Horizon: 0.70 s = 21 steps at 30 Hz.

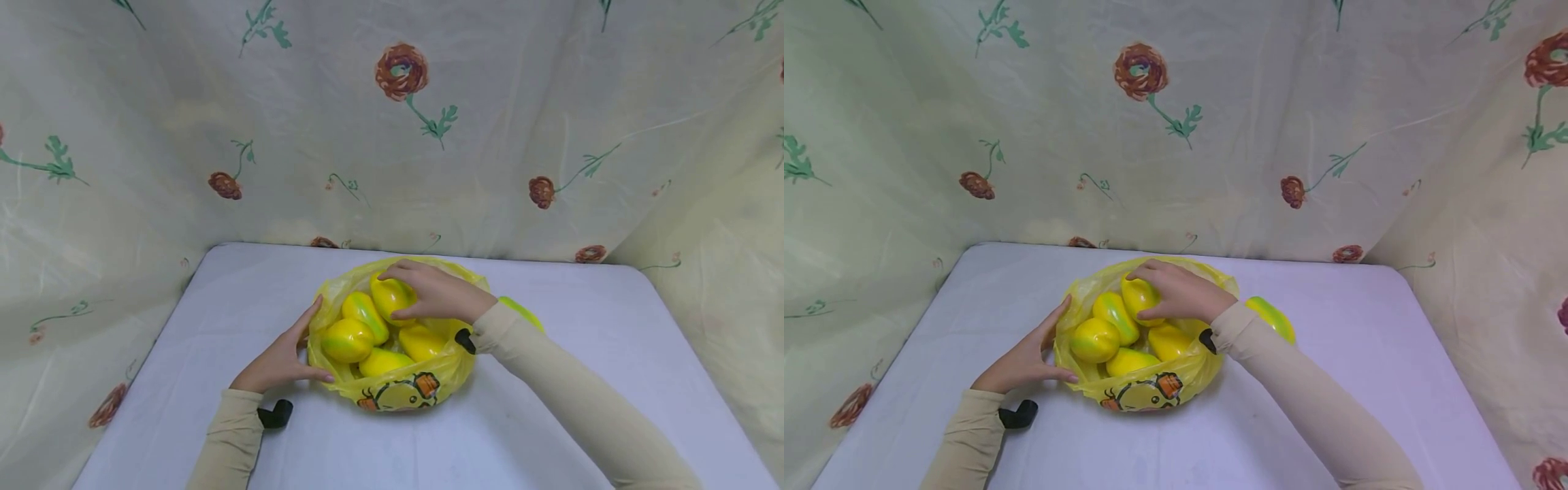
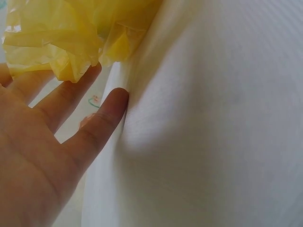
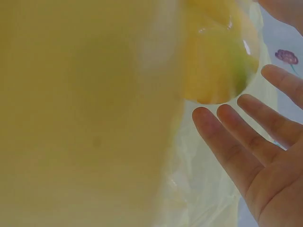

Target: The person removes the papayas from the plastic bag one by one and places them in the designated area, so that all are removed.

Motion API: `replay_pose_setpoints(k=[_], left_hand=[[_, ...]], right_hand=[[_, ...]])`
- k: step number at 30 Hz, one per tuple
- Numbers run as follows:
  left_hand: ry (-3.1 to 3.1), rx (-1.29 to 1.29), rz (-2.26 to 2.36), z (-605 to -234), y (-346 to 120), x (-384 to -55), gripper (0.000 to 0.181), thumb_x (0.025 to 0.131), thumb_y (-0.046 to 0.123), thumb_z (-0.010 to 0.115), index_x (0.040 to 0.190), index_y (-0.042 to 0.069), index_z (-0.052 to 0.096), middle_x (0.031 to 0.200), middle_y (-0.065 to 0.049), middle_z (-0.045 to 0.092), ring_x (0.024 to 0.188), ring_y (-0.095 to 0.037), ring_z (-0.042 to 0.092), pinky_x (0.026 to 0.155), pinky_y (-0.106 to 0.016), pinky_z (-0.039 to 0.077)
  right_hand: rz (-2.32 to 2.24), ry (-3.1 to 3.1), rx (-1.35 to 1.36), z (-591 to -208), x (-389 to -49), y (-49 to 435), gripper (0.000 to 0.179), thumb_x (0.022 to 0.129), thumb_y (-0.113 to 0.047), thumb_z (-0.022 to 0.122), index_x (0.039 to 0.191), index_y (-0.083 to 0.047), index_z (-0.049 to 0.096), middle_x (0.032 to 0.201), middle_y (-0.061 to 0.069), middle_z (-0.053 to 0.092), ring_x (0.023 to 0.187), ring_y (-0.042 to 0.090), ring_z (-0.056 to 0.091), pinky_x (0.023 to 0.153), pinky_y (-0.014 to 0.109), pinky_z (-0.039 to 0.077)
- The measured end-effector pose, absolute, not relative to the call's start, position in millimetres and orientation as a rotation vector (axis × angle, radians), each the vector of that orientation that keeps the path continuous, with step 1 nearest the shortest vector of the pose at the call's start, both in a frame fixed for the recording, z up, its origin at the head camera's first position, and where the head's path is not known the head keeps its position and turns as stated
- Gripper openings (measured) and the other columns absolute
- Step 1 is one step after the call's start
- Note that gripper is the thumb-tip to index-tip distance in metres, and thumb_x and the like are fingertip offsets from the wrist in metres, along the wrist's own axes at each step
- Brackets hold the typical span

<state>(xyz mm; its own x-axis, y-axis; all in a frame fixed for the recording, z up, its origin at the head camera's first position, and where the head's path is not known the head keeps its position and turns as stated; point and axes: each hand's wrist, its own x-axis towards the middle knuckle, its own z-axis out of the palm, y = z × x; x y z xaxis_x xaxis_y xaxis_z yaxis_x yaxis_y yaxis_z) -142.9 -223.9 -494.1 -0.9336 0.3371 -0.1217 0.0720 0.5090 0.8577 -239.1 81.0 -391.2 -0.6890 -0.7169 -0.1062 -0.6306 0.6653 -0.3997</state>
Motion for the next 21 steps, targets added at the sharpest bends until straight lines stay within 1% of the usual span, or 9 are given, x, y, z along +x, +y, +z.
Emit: replay_pose_setpoints(k=[7, 13, 21], left_hand=[[2.468, 0.337, 1.407, -494, -223, -143, 0.138, 0.068, 0.044, 0.096, 0.167, 0.034, 0.001, 0.176, -0.005, 0.004, 0.161, -0.04, 0.015, 0.128, -0.065, 0.02], [2.46, 0.322, 1.418, -492, -223, -142, 0.138, 0.067, 0.042, 0.097, 0.167, 0.037, 0.002, 0.176, -0.003, 0.005, 0.162, -0.036, 0.013, 0.129, -0.063, 0.018], [2.465, 0.324, 1.409, -492, -223, -142, 0.138, 0.067, 0.041, 0.097, 0.167, 0.037, 0.002, 0.176, -0.003, 0.005, 0.161, -0.036, 0.014, 0.129, -0.063, 0.02]], right_hand=[[-0.481, 2.619, -1.044, -398, -241, 80, 0.07, 0.09, -0.038, 0.081, 0.15, -0.016, 0.054, 0.155, 0.01, 0.05, 0.139, 0.028, 0.053, 0.119, 0.047, 0.046], [-0.489, 2.613, -1.035, -401, -241, 80, 0.071, 0.09, -0.038, 0.081, 0.152, -0.017, 0.052, 0.158, 0.012, 0.046, 0.142, 0.031, 0.05, 0.12, 0.05, 0.045], [-0.5, 2.616, -0.999, -405, -243, 78, 0.071, 0.09, -0.037, 0.081, 0.151, -0.018, 0.051, 0.156, 0.011, 0.048, 0.14, 0.029, 0.051, 0.119, 0.049, 0.045]])
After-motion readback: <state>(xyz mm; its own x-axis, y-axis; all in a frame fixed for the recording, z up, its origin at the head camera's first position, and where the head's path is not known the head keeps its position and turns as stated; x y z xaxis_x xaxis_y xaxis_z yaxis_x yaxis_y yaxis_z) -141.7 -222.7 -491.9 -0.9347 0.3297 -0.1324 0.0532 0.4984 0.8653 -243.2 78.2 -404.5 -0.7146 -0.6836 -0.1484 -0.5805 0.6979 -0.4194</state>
